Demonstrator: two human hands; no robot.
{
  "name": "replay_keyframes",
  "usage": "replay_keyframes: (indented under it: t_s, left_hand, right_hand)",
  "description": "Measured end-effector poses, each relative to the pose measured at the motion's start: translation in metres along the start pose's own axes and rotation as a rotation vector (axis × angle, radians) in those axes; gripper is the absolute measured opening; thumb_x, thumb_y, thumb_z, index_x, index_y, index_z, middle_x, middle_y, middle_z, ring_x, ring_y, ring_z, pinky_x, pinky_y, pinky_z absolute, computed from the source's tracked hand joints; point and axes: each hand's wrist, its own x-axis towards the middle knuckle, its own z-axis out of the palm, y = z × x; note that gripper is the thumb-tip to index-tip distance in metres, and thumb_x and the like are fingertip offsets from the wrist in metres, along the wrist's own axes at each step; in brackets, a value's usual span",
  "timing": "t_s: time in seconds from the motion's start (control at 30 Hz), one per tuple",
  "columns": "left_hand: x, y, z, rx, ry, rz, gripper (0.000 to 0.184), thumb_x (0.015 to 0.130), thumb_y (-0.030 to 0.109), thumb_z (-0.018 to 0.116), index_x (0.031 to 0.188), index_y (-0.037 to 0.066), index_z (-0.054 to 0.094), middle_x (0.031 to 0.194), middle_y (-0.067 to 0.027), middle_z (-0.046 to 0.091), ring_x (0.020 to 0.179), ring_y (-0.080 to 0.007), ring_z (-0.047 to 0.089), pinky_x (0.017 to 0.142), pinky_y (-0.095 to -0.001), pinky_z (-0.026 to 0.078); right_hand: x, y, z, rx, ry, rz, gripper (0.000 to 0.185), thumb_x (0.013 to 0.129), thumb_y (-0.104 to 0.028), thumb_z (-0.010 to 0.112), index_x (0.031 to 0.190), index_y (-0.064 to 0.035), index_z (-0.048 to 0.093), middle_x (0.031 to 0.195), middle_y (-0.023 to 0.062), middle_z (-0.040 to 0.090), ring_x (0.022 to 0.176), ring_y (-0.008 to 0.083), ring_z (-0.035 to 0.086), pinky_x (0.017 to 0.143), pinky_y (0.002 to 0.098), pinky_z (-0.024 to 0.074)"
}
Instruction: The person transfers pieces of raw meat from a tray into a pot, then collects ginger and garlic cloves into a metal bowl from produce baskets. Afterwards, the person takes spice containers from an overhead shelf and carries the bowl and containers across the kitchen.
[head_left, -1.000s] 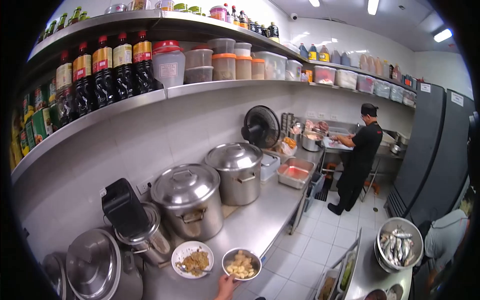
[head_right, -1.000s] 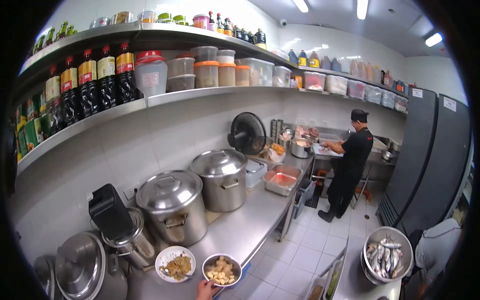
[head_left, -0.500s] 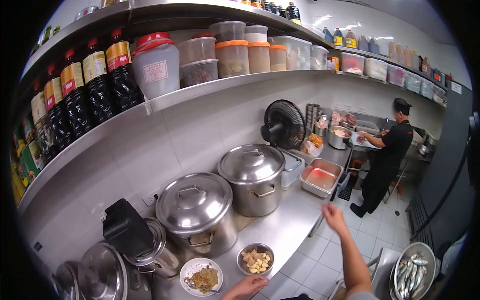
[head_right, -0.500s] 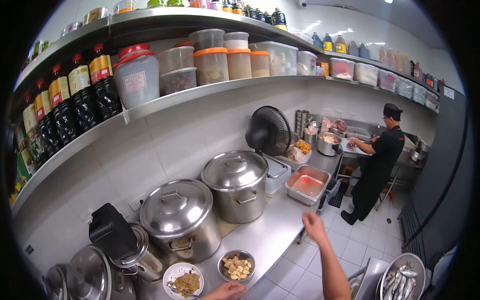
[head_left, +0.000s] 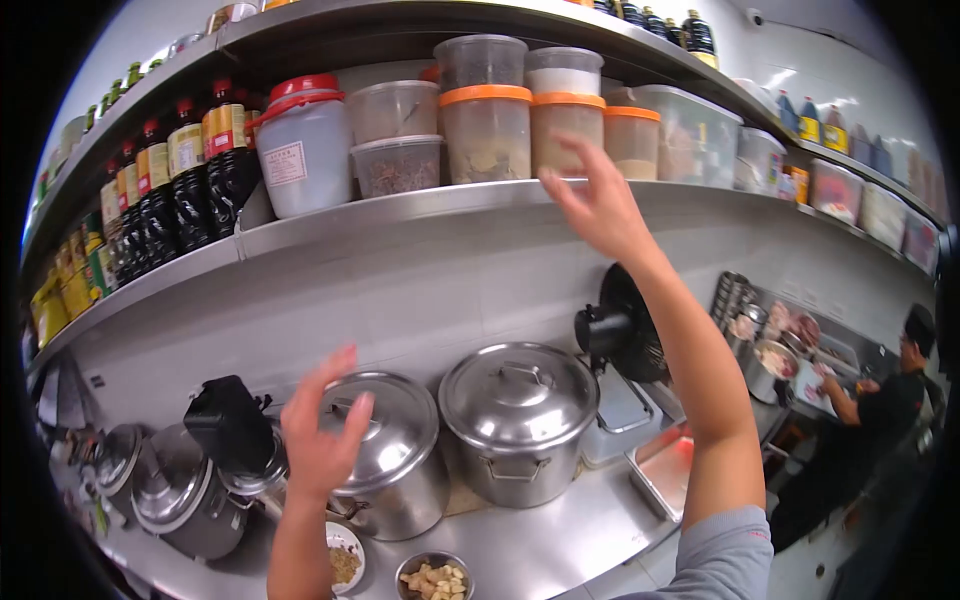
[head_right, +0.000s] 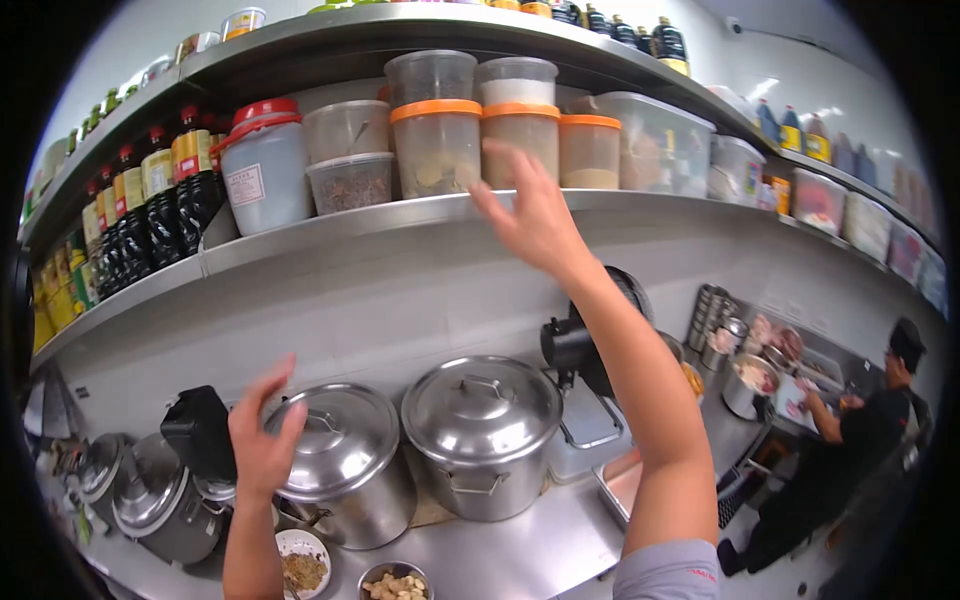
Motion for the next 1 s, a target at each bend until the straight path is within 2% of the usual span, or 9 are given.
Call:
replay_keyframes:
  t_s: [0.17, 0.37, 0.57, 0.7, 0.83, 0.87, 0.93, 0.97, 1.0]
  left_hand:
    - [0.114, 0.012, 0.052, 0.702, 0.180, 0.256, 0.052, 0.081, 0.015, 0.068, 0.130, 0.006, 0.051, 0.143, -0.0169, 0.043, 0.131, -0.0410, 0.038, 0.109, -0.0465, 0.032]
    - [0.163, -0.037, 0.060, 1.032, 0.083, 0.112, 0.066, 0.082, 0.040, 0.069, 0.135, 0.011, 0.045, 0.136, -0.0156, 0.045, 0.131, -0.0404, 0.036, 0.112, -0.0553, 0.022]
    - [0.160, -0.047, 0.065, 0.947, 0.148, 0.089, 0.071, 0.079, 0.049, 0.070, 0.134, 0.011, 0.044, 0.128, -0.0134, 0.045, 0.132, -0.0393, 0.032, 0.113, -0.0582, 0.016]
    - [0.158, -0.056, 0.062, 0.915, 0.171, 0.163, 0.074, 0.078, 0.050, 0.071, 0.134, 0.012, 0.043, 0.128, -0.0134, 0.043, 0.131, -0.0413, 0.032, 0.112, -0.0604, 0.015]
    - [0.157, -0.056, 0.060, 0.861, 0.176, 0.171, 0.073, 0.079, 0.052, 0.070, 0.134, 0.011, 0.044, 0.128, -0.0137, 0.044, 0.132, -0.0418, 0.031, 0.112, -0.0611, 0.014]
    - [0.157, -0.056, 0.060, 0.869, 0.176, 0.169, 0.074, 0.079, 0.053, 0.069, 0.135, 0.012, 0.044, 0.129, -0.0142, 0.045, 0.132, -0.0417, 0.031, 0.112, -0.0607, 0.014]
    - [0.156, -0.055, 0.059, 0.860, 0.167, 0.157, 0.075, 0.079, 0.054, 0.069, 0.136, 0.012, 0.043, 0.129, -0.0147, 0.045, 0.133, -0.0416, 0.030, 0.112, -0.0604, 0.014]
    - [0.156, -0.055, 0.057, 0.844, 0.158, 0.160, 0.076, 0.080, 0.055, 0.068, 0.138, 0.012, 0.043, 0.131, -0.0153, 0.045, 0.132, -0.0422, 0.032, 0.113, -0.0591, 0.014]
    - [0.157, -0.055, 0.055, 0.828, 0.148, 0.162, 0.077, 0.080, 0.056, 0.067, 0.139, 0.012, 0.043, 0.133, -0.0160, 0.044, 0.131, -0.0429, 0.033, 0.113, -0.0579, 0.014]
  right_hand:
    - [0.134, 0.043, 0.040, -0.101, 0.341, -0.129, 0.058, 0.086, -0.039, 0.064, 0.133, -0.0086, 0.048, 0.123, 0.0251, 0.053, 0.114, 0.0414, 0.053, 0.095, 0.0469, 0.0447]
    - [0.194, 0.036, 0.066, -0.230, 0.094, 0.213, 0.081, 0.080, -0.059, 0.064, 0.141, -0.0133, 0.035, 0.126, 0.0291, 0.052, 0.116, 0.0497, 0.051, 0.099, 0.0539, 0.0412]
    - [0.205, 0.038, 0.072, -0.076, 0.262, 0.224, 0.073, 0.070, -0.051, 0.079, 0.116, -0.0057, 0.044, 0.105, 0.0272, 0.064, 0.104, 0.0420, 0.062, 0.091, 0.0477, 0.0486]
    - [0.209, 0.044, 0.058, -0.046, 0.316, 0.169, 0.082, 0.065, -0.059, 0.080, 0.116, -0.0038, 0.048, 0.109, 0.0271, 0.063, 0.104, 0.0411, 0.062, 0.093, 0.0447, 0.0483]
    - [0.219, 0.053, 0.035, 0.100, 0.198, 0.143, 0.100, 0.059, -0.069, 0.079, 0.126, -0.0003, 0.049, 0.111, 0.0232, 0.063, 0.099, 0.0299, 0.065, 0.090, 0.0375, 0.0497]
    - [0.217, 0.050, 0.029, 0.113, 0.143, 0.119, 0.094, 0.065, -0.067, 0.078, 0.124, -0.0008, 0.046, 0.102, 0.0146, 0.060, 0.093, 0.0199, 0.061, 0.079, 0.0317, 0.0517]
    - [0.210, 0.045, 0.022, 0.336, 0.097, 0.117, 0.101, 0.059, -0.066, 0.082, 0.126, 0.0017, 0.047, 0.110, 0.0205, 0.063, 0.091, 0.0215, 0.066, 0.082, 0.0324, 0.0518]
    - [0.199, 0.035, 0.016, 0.363, 0.072, 0.050, 0.087, 0.068, -0.061, 0.079, 0.123, 0.0005, 0.051, 0.109, 0.0182, 0.065, 0.089, 0.0188, 0.066, 0.075, 0.0290, 0.0529]
    - [0.182, -0.001, -0.003, 0.391, -0.030, 0.080, 0.084, 0.079, -0.050, 0.075, 0.131, 0.0034, 0.036, 0.124, 0.0235, 0.051, 0.116, 0.0290, 0.054, 0.097, 0.0398, 0.0460]
